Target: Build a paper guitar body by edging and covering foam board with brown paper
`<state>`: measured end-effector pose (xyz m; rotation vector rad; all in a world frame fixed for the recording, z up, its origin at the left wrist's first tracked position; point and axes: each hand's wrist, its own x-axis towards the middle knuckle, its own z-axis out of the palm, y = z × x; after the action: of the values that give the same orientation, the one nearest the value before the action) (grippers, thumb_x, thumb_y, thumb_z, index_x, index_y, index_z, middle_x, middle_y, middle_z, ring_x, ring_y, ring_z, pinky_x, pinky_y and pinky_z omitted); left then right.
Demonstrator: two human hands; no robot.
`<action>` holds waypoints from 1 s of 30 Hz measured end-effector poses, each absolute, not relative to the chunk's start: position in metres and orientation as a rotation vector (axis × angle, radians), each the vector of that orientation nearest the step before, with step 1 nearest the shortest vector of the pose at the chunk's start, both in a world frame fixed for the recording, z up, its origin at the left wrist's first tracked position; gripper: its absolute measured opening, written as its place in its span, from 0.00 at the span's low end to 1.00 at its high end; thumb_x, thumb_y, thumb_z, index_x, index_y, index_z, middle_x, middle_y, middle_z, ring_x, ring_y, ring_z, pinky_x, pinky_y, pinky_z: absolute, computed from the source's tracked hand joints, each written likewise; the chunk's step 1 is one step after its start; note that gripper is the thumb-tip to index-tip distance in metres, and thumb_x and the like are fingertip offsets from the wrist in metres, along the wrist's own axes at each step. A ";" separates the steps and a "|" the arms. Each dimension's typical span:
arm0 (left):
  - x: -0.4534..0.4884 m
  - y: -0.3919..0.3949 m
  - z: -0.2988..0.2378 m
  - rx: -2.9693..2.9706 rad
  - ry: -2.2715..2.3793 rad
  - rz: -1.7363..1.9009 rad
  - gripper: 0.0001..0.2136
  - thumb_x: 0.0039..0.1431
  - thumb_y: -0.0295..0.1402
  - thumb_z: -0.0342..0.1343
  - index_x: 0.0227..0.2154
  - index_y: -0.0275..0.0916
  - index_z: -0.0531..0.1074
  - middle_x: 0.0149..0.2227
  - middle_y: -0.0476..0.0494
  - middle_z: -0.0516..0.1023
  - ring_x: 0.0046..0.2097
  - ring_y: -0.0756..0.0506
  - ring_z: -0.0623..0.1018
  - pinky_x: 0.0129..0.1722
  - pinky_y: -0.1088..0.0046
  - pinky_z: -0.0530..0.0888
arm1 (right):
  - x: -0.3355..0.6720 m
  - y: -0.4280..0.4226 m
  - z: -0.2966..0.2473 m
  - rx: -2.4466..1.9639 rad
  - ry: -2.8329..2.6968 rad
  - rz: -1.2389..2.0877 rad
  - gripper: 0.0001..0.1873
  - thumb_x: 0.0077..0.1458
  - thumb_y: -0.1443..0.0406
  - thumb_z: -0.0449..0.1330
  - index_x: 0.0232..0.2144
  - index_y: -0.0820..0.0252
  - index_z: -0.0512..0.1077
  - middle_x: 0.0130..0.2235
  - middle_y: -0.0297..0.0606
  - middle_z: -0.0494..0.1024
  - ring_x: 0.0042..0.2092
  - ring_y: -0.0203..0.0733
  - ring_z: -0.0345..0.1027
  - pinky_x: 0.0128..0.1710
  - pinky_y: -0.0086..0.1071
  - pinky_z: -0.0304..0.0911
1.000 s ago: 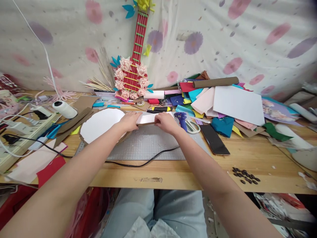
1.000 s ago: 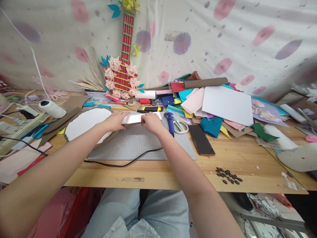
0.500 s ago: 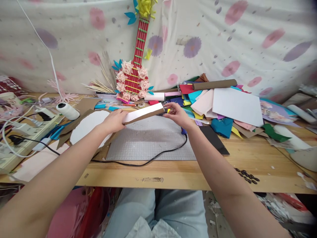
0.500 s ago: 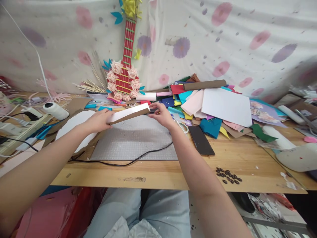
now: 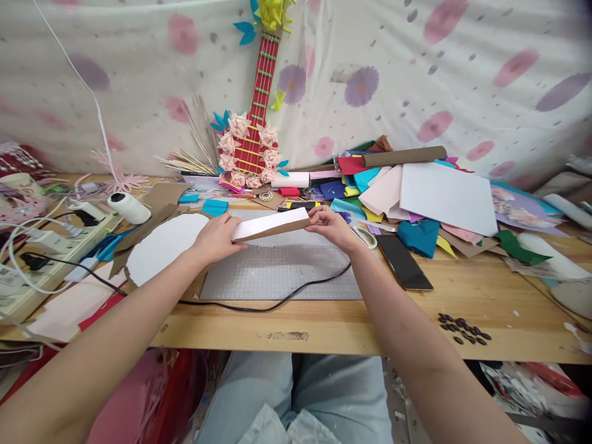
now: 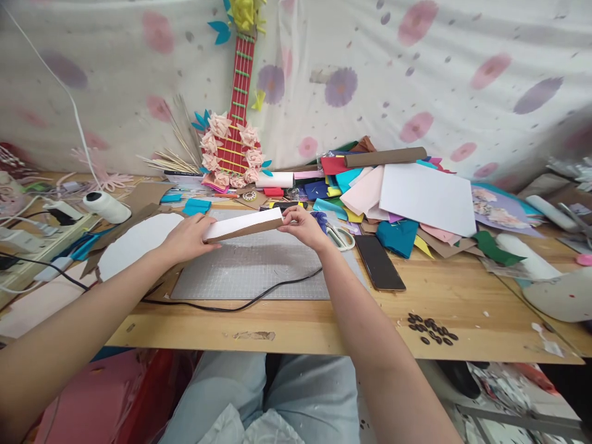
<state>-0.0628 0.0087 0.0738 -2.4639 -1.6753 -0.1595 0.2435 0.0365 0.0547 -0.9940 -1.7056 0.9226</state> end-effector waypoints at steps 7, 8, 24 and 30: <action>-0.063 0.009 0.070 -2.535 -1.615 -0.198 0.23 0.50 0.42 0.56 0.48 0.37 0.65 0.47 0.39 0.68 0.48 0.39 0.70 0.46 0.64 0.68 | 0.250 0.035 0.055 -1.085 -1.738 0.904 0.16 0.35 0.56 0.67 0.19 0.59 0.66 0.41 0.38 0.68 0.45 0.42 0.64 0.46 0.39 0.60; -0.064 0.009 0.069 -2.545 -1.611 -0.194 0.23 0.50 0.41 0.56 0.49 0.37 0.65 0.47 0.39 0.68 0.48 0.39 0.70 0.47 0.64 0.67 | 0.250 0.035 0.054 -1.090 -1.735 0.903 0.16 0.36 0.56 0.67 0.19 0.59 0.66 0.41 0.38 0.68 0.45 0.42 0.64 0.46 0.39 0.60; -0.056 0.005 0.081 -2.550 -1.792 -0.130 0.25 0.50 0.30 0.48 0.54 0.36 0.61 0.51 0.38 0.65 0.53 0.40 0.68 0.51 0.67 0.67 | 0.221 0.041 0.051 -0.965 -1.390 1.046 0.23 0.34 0.67 0.66 0.35 0.54 0.63 0.45 0.33 0.65 0.39 0.36 0.64 0.27 0.28 0.70; -0.056 -0.006 0.082 -2.455 -1.703 -0.194 0.22 0.52 0.34 0.51 0.51 0.35 0.63 0.49 0.36 0.67 0.51 0.38 0.69 0.50 0.62 0.66 | 0.215 0.049 0.051 -0.994 -0.677 1.600 0.07 0.51 0.64 0.53 0.35 0.57 0.59 0.35 0.37 0.70 0.35 0.38 0.70 0.35 0.38 0.71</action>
<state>-0.0558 -0.0056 0.0818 -2.4546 -1.7032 -0.1935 0.2147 0.0490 0.0507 -0.9938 -0.6769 1.6001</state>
